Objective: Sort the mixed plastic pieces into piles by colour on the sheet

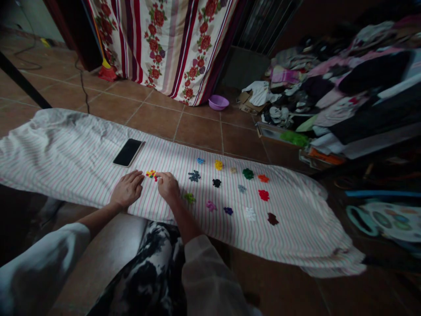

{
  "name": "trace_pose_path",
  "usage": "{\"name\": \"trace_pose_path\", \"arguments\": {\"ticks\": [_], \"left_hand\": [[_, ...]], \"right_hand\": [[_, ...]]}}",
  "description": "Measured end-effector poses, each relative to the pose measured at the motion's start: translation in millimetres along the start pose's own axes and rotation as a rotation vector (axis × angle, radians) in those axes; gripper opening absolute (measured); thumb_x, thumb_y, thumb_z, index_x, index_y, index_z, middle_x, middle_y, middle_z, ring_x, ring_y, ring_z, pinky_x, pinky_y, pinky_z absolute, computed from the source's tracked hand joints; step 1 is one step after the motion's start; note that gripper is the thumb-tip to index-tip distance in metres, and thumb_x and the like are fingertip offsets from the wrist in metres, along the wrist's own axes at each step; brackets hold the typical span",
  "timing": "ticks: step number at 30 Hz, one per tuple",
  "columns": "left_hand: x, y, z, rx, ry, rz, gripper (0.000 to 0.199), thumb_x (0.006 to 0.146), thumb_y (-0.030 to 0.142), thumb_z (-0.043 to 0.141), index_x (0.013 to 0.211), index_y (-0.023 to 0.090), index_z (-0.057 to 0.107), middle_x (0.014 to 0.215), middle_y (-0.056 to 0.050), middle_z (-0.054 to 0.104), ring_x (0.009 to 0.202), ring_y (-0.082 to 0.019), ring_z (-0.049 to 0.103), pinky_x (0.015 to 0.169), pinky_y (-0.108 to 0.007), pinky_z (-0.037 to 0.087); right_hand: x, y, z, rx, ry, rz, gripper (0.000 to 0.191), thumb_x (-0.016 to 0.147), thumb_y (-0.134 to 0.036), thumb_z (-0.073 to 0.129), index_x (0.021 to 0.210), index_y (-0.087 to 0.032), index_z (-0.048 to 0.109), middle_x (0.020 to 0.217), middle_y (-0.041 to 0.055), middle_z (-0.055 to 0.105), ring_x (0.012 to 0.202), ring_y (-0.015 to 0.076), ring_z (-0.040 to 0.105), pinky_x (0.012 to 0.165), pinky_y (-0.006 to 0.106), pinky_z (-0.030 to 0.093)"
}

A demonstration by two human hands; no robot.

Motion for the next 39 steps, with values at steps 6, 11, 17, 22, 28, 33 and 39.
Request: {"name": "trace_pose_path", "arguments": {"ticks": [6,11,17,22,28,33,39], "left_hand": [[-0.3,-0.5,1.9,0.006,-0.012,0.003,0.038,0.086,0.02,0.039,0.117,0.012,0.06,0.131,-0.013,0.059,0.13,-0.028,0.047,0.108,-0.044,0.038],[-0.1,-1.7,2.6,0.008,-0.001,-0.006,0.037,0.085,0.021,0.04,0.116,0.014,0.061,0.131,-0.012,0.06,0.129,-0.028,0.048,0.107,-0.044,0.038],[0.1,-1.8,1.9,0.0,0.013,0.001,0.037,0.084,0.02,0.042,0.115,0.015,0.061,0.13,-0.012,0.061,0.129,-0.028,0.049,0.106,-0.044,0.04],[-0.4,-1.4,1.8,0.03,0.021,0.014,0.036,0.085,0.02,0.042,0.115,0.013,0.061,0.13,-0.012,0.061,0.128,-0.028,0.049,0.106,-0.043,0.04],[-0.2,-0.5,1.3,0.044,0.029,0.021,0.036,0.085,0.021,0.041,0.115,0.013,0.061,0.13,-0.011,0.061,0.128,-0.027,0.05,0.106,-0.042,0.04],[-0.8,0.7,0.1,0.05,0.037,0.021,0.036,0.086,0.021,0.041,0.114,0.014,0.061,0.129,-0.011,0.062,0.127,-0.027,0.05,0.105,-0.043,0.04],[-1.1,1.2,-0.4,0.055,0.032,0.027,0.037,0.086,0.022,0.04,0.115,0.013,0.062,0.129,-0.012,0.062,0.127,-0.028,0.051,0.105,-0.043,0.041]], "right_hand": [[5.5,-6.5,7.2,-0.133,-0.069,0.031,0.034,0.086,-0.008,0.044,0.106,-0.021,0.068,0.101,0.0067,0.063,0.094,0.018,0.058,0.091,0.029,0.046],[5.3,-11.1,6.5,-0.185,-0.076,0.016,0.029,0.089,-0.011,0.046,0.107,-0.023,0.065,0.104,0.005,0.062,0.096,0.0163,0.057,0.089,0.026,0.045],[6.0,-7.8,7.3,-0.216,-0.06,0.05,0.019,0.088,-0.013,0.052,0.101,-0.02,0.064,0.102,0.0054,0.061,0.09,0.0162,0.058,0.084,0.026,0.046],[7.4,-6.4,7.9,-0.256,-0.052,0.061,0.015,0.088,-0.013,0.052,0.097,-0.019,0.062,0.097,0.0056,0.06,0.09,0.0163,0.057,0.082,0.026,0.045],[5.3,-2.2,7.6,-0.275,-0.005,0.066,0.013,0.087,-0.013,0.05,0.093,-0.018,0.061,0.093,0.0065,0.059,0.084,0.017,0.056,0.08,0.027,0.045],[1.8,-2.2,7.8,-0.252,0.021,0.011,0.015,0.087,-0.012,0.047,0.092,-0.018,0.06,0.093,0.0069,0.062,0.091,0.0185,0.056,0.085,0.029,0.045],[-4.0,2.6,3.7,-0.198,0.056,0.03,0.017,0.087,-0.011,0.045,0.093,-0.019,0.058,0.093,0.0066,0.064,0.095,0.0188,0.058,0.088,0.03,0.045]]}}
Point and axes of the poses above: each hand's wrist, its own x-axis towards the middle knuckle, its own z-axis out of the palm, y = z × x, the point moved 8 cm from there along x, towards the middle knuckle
